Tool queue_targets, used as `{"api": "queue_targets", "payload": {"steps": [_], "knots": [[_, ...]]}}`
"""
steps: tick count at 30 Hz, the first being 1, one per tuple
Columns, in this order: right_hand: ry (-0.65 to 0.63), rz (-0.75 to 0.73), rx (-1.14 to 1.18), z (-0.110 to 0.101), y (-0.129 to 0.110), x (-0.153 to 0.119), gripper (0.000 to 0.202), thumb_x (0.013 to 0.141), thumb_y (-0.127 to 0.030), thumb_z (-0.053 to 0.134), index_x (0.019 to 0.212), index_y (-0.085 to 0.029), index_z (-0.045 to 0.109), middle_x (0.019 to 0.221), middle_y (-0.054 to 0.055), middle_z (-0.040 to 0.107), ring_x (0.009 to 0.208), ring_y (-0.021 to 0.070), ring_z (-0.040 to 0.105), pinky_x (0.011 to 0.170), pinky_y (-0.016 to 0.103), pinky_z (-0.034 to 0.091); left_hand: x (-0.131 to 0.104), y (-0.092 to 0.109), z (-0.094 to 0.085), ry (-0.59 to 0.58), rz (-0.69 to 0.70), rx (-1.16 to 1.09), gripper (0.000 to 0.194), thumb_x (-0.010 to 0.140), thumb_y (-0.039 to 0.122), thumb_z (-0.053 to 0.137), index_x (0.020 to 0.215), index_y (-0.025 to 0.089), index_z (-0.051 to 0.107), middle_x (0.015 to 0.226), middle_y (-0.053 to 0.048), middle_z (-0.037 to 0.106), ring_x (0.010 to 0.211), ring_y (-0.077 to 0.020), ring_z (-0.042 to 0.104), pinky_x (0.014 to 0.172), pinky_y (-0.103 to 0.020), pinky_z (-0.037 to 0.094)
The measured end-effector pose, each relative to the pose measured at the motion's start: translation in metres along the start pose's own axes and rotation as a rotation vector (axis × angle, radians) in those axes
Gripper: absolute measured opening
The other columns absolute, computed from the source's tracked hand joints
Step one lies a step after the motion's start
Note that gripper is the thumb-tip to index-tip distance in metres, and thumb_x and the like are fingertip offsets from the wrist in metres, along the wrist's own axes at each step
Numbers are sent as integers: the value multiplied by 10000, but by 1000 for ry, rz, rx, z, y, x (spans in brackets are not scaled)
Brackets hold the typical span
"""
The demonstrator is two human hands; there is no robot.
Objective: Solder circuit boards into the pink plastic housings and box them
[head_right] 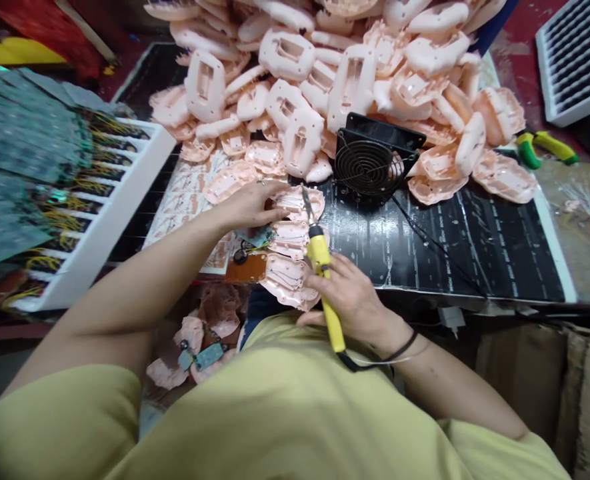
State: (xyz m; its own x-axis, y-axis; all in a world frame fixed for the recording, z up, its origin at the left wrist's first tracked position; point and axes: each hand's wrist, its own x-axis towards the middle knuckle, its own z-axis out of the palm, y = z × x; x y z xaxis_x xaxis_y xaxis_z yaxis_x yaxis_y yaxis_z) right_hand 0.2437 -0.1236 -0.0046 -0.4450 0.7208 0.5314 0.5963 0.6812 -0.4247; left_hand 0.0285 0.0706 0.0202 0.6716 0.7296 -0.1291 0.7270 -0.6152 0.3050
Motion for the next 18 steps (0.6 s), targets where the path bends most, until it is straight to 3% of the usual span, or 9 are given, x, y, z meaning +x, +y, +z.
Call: {"api": "queue_targets", "payload": {"steps": [2, 6, 11, 16, 18], "knots": [[-15, -25, -10, 12, -6, -1, 565, 716, -565, 745, 1124, -214, 575, 1048, 111, 714, 1042, 285, 659, 955, 483, 539, -2, 1, 3, 41, -8, 19, 577, 868, 385, 615, 1379, 138, 514, 1281, -142, 612, 1159, -272, 574, 1017, -351, 408], [39, -2, -69, 26, -6, -4, 391, 795, -338, 739, 1109, -202, 550, 946, 103, 702, 996, 262, 668, 871, 407, 572, -7, -5, 6, 125, -75, 10, 654, 836, 344, 652, 1422, 122, 466, 1355, -163, 552, 1214, -292, 543, 1049, -368, 394], [54, -25, -34, 23, 4, -6, 432, 809, -261, 720, 1178, -223, 499, 921, 70, 683, 853, 220, 675, 722, 332, 584, -24, -20, -1, 56, -181, -182, 743, 799, 418, 670, 1429, 92, 446, 1356, -183, 555, 1203, -301, 564, 1025, -368, 425], [58, -9, 19, 23, 16, -9, 416, 824, -230, 691, 1196, -214, 507, 899, 79, 658, 794, 224, 674, 631, 317, 585, -65, -8, -8, -88, 15, -210, 1055, 721, 558, 734, 1544, 148, 216, 1583, -208, 219, 1435, -345, 296, 1143, -404, 302], [74, -20, 25, 27, 24, -10, 406, 839, -248, 672, 1212, -219, 515, 903, 76, 657, 806, 225, 678, 638, 321, 592, -81, 1, -5, -156, 45, -150, 1161, 652, 626, 773, 1556, 188, 192, 1607, -214, 100, 1436, -400, 268, 1136, -444, 307]]}}
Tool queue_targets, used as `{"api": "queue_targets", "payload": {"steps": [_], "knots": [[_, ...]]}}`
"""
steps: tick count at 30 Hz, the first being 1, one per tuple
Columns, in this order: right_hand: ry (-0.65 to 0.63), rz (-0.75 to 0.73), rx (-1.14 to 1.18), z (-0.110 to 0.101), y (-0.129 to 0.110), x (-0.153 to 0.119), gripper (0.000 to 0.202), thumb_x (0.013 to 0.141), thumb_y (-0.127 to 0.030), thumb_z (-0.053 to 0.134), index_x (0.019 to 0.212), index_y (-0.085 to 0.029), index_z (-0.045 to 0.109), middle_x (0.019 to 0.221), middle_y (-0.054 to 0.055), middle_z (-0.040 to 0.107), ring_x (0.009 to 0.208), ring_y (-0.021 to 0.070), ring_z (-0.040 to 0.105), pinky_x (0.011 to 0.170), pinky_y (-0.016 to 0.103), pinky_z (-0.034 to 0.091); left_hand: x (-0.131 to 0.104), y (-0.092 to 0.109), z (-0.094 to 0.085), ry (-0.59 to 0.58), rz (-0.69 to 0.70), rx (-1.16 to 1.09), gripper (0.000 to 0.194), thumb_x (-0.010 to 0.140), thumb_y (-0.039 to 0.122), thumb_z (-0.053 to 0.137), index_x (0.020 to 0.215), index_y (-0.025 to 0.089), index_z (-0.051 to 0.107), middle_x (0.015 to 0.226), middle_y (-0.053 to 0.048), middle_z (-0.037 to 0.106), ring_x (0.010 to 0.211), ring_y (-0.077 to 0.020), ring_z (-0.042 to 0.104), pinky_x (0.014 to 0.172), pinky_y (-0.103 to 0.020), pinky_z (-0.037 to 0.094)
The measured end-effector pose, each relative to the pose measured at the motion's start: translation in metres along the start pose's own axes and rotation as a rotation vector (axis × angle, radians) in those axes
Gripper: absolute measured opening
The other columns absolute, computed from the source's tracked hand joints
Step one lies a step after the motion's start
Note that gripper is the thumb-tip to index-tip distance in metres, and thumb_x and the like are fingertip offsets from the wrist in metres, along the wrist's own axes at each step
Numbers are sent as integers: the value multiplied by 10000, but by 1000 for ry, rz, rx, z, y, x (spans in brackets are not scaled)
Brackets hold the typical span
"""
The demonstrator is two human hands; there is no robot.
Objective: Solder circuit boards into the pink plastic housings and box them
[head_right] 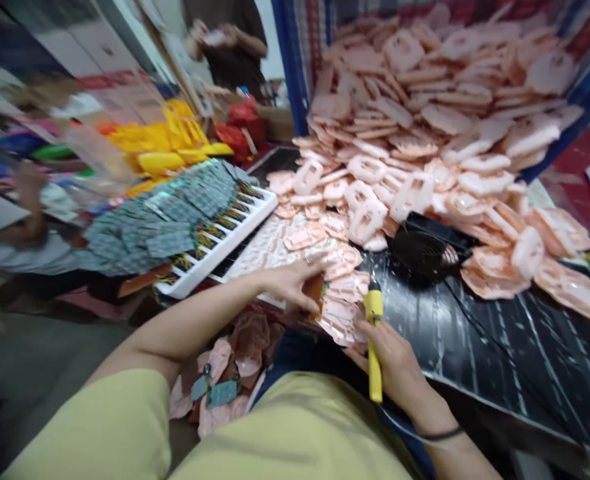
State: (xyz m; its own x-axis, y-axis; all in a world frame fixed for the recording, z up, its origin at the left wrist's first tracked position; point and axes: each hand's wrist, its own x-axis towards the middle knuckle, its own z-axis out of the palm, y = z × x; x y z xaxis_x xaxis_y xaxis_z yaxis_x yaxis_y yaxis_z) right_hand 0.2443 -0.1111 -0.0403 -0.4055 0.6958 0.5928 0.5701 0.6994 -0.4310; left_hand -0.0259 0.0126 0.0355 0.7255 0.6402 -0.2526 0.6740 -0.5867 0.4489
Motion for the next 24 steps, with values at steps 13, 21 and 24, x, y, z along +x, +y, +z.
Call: {"api": "queue_targets", "payload": {"steps": [13, 21, 24], "knots": [[81, -31, -69, 10, 20, -5, 397, 848, -384, 670, 1189, -214, 560, 1025, 75, 693, 875, 215, 713, 703, 297, 608, -23, 14, 42, 136, 37, 271, 1159, 637, 696, 736, 1555, 229, 204, 1593, -222, 155, 1370, -445, 366, 1070, -493, 379], [223, -65, -106, 15, 26, -11, 382, 855, -288, 655, 1202, -184, 534, 1215, 133, 655, 1069, 261, 679, 853, 364, 606, -22, 10, 45, 177, 41, 253, 1105, 646, 702, 718, 1536, 228, 268, 1570, -223, 225, 1343, -433, 410, 1067, -479, 389], [240, -79, -107, 16, 26, -10, 364, 854, -282, 652, 1190, -187, 549, 1217, 127, 662, 1081, 274, 674, 868, 386, 608, -24, 14, 43, 162, 34, 264, 1080, 646, 711, 717, 1526, 246, 297, 1573, -204, 230, 1336, -422, 422, 1069, -481, 391]]}}
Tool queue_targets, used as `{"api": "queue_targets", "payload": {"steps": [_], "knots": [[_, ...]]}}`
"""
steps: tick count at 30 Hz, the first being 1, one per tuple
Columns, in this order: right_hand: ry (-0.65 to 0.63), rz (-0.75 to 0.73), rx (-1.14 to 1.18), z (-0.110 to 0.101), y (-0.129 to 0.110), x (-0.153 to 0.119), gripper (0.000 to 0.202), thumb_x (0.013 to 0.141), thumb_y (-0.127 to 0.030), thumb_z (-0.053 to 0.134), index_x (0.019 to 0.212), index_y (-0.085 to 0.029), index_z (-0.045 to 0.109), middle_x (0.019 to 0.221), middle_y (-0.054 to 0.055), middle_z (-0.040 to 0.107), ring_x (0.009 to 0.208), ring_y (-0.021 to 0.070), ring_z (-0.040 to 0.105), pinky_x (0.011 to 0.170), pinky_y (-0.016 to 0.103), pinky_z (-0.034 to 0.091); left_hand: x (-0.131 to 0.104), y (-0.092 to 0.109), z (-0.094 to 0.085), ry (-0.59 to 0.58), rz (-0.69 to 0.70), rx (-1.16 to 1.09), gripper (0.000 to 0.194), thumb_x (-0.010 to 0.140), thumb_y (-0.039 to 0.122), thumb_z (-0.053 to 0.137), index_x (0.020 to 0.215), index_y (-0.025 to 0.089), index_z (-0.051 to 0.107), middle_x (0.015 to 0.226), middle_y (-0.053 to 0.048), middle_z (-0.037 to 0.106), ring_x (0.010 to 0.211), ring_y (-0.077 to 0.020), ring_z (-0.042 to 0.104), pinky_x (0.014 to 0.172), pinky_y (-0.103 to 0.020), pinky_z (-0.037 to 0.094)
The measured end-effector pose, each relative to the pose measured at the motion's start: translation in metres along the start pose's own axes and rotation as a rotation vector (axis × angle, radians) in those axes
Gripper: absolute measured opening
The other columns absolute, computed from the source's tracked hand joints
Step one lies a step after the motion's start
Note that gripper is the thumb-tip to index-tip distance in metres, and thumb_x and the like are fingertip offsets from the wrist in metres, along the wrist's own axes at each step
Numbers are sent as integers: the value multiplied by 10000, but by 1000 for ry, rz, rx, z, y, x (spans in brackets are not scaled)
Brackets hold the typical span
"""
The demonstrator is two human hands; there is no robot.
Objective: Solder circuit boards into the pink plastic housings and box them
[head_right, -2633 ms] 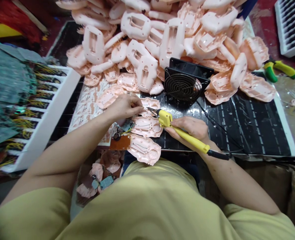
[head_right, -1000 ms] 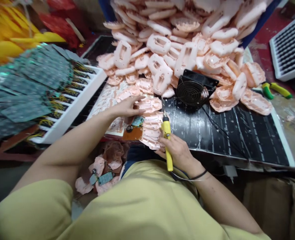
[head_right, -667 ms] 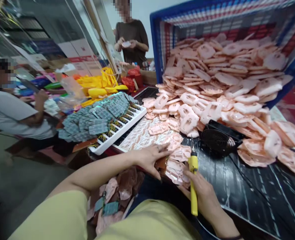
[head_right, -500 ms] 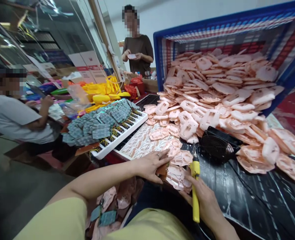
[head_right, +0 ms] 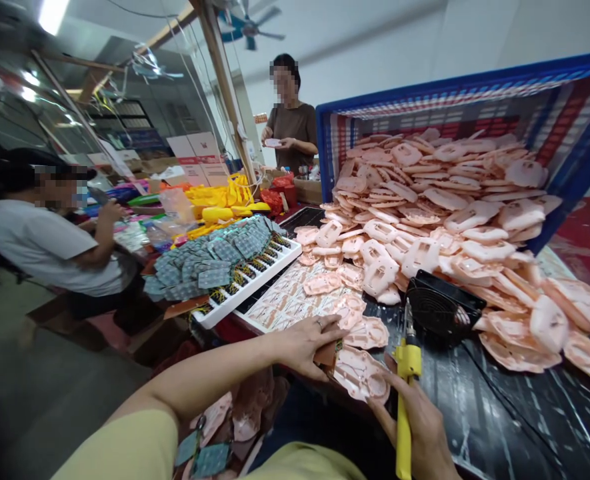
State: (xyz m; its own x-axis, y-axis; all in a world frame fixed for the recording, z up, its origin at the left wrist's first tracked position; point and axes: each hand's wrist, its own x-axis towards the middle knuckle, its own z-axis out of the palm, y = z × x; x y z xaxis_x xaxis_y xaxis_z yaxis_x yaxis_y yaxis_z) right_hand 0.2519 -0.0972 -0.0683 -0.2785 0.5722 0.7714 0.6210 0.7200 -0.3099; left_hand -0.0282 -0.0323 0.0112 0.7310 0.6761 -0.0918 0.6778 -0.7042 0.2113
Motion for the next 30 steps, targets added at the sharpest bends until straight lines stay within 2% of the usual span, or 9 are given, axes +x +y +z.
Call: {"api": "queue_targets", "payload": {"steps": [5, 12, 20, 25, 30], "knots": [[55, -8, -15, 3, 2, -2, 361, 854, -301, 660, 1177, -171, 563, 1209, 132, 671, 1051, 255, 688, 853, 350, 607, -4, 5, -2, 5, -34, 0, 1105, 621, 709, 743, 1523, 248, 302, 1570, -214, 233, 1326, -428, 432, 1067, -491, 391], [29, -42, -63, 3, 4, -2, 364, 851, -295, 664, 1175, -161, 565, 1216, 147, 663, 1036, 259, 694, 825, 342, 613, -4, 5, 3, 23, -53, -3, 1107, 615, 738, 718, 1523, 258, 305, 1570, -210, 240, 1304, -435, 452, 1041, -522, 407], [109, -70, -37, 0, -5, 8, 289, 861, -273, 651, 1123, -166, 592, 1109, 107, 711, 949, 220, 720, 816, 296, 603, -6, 6, 4, 39, -60, -4, 1094, 615, 755, 708, 1519, 293, 300, 1566, -204, 252, 1287, -432, 462, 1025, -542, 407], [105, -79, -71, 0, -4, 7, 297, 860, -283, 643, 1130, -170, 592, 1100, 96, 720, 932, 220, 724, 793, 275, 603, -7, 10, 2, 35, -63, 11, 1108, 608, 806, 670, 1517, 287, 307, 1571, -196, 248, 1294, -444, 445, 1035, -562, 387], [56, -87, -74, 1, 1, 3, 374, 843, -274, 655, 1192, -178, 560, 1131, 100, 712, 949, 232, 721, 778, 280, 616, -7, 9, 9, 78, -80, -5, 1133, 572, 841, 662, 1510, 302, 322, 1562, -184, 278, 1271, -438, 466, 1039, -566, 378]]}}
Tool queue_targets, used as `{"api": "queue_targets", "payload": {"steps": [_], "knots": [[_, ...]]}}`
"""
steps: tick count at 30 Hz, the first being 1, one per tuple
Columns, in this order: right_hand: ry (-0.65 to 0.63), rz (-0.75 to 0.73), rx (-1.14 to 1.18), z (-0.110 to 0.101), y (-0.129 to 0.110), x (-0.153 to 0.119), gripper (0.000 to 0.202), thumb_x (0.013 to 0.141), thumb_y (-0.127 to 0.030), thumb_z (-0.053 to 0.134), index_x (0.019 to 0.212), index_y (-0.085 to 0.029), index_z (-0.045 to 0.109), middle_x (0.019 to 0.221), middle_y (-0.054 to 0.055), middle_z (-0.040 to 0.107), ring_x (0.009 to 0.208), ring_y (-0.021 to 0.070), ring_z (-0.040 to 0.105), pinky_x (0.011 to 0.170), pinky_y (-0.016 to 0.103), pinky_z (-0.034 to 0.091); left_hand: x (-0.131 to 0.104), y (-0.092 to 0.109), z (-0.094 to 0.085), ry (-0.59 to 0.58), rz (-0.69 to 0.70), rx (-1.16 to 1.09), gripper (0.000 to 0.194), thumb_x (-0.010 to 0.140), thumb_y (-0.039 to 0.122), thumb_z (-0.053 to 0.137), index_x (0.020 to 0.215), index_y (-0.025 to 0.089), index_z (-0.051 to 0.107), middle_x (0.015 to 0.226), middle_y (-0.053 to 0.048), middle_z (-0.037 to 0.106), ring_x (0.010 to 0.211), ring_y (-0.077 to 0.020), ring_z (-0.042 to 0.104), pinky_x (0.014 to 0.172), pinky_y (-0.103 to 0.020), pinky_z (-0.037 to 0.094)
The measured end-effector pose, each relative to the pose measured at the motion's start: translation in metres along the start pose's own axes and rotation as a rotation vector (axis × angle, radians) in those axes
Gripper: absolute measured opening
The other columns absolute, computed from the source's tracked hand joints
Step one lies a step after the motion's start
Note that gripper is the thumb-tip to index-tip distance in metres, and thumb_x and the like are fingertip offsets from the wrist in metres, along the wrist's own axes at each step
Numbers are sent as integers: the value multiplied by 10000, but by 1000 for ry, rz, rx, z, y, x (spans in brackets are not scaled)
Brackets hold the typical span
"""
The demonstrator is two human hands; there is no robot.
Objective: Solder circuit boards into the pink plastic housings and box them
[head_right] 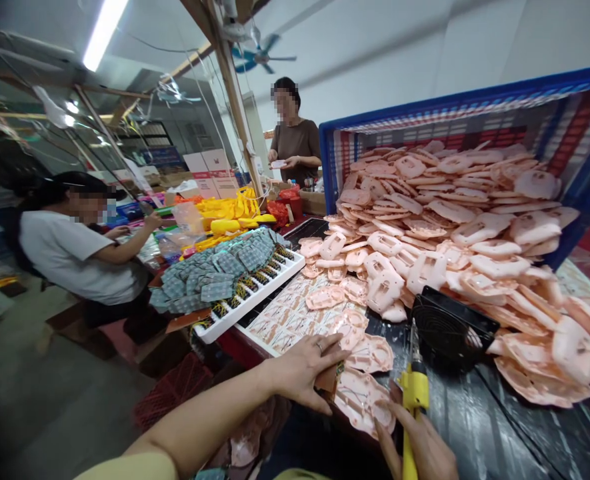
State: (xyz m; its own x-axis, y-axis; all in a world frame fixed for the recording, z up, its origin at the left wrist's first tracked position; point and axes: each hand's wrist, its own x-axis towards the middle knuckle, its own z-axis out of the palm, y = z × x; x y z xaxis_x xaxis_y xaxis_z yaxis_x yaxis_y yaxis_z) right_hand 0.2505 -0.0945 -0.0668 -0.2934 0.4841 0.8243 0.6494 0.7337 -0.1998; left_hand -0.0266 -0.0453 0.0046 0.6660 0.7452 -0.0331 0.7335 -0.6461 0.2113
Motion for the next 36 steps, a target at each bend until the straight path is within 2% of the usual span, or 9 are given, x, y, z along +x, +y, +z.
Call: {"api": "queue_targets", "payload": {"steps": [8, 13, 17, 24, 29, 36], "knots": [[-40, 34, 28, 0, -1, -1, 426, 845, -211, 634, 1253, -240, 517, 1093, 79, 721, 988, 255, 709, 777, 309, 635, -1, 2, 2, -8, -51, -31, 1119, 583, 819, 680, 1515, 319, 313, 1584, -161, 239, 1298, -436, 436, 1052, -564, 362], [20, 13, 37, -1, -2, 3, 408, 845, -204, 632, 1239, -243, 531, 1058, 60, 731, 931, 245, 723, 734, 290, 637, -1, 2, 2, -8, -61, -35, 1136, 571, 817, 688, 1517, 314, 309, 1580, -170, 243, 1314, -441, 418, 1058, -577, 353], [18, 25, 28, 0, -1, 1, 411, 840, -213, 636, 1235, -259, 533, 1034, 59, 736, 906, 256, 727, 713, 314, 645, -1, 2, 3, -17, -73, -50, 1130, 575, 812, 690, 1515, 313, 311, 1575, -176, 250, 1330, -443, 400, 1059, -587, 346], [11, 9, 27, 3, 3, -5, 517, 825, -192, 638, 1316, -280, 502, 1091, 60, 724, 923, 267, 723, 693, 330, 654, 0, 2, 2, -20, -78, -65, 1139, 563, 824, 687, 1513, 318, 314, 1580, -172, 241, 1328, -446, 402, 1061, -588, 342], [2, 13, 51, 1, 1, -3, 608, 817, -179, 642, 1384, -299, 457, 1061, 38, 734, 932, 263, 721, 715, 315, 653, 0, 1, 2, -24, -81, -69, 1130, 570, 823, 684, 1512, 316, 318, 1582, -165, 237, 1330, -440, 400, 1068, -579, 337], [11, 33, 54, 1, 0, -1, 600, 827, -181, 635, 1385, -317, 462, 1085, 34, 729, 911, 265, 725, 680, 315, 653, -1, 0, 4, -7, -83, -101, 1122, 568, 816, 692, 1508, 327, 324, 1583, -162, 237, 1335, -441, 394, 1073, -589, 329]]}}
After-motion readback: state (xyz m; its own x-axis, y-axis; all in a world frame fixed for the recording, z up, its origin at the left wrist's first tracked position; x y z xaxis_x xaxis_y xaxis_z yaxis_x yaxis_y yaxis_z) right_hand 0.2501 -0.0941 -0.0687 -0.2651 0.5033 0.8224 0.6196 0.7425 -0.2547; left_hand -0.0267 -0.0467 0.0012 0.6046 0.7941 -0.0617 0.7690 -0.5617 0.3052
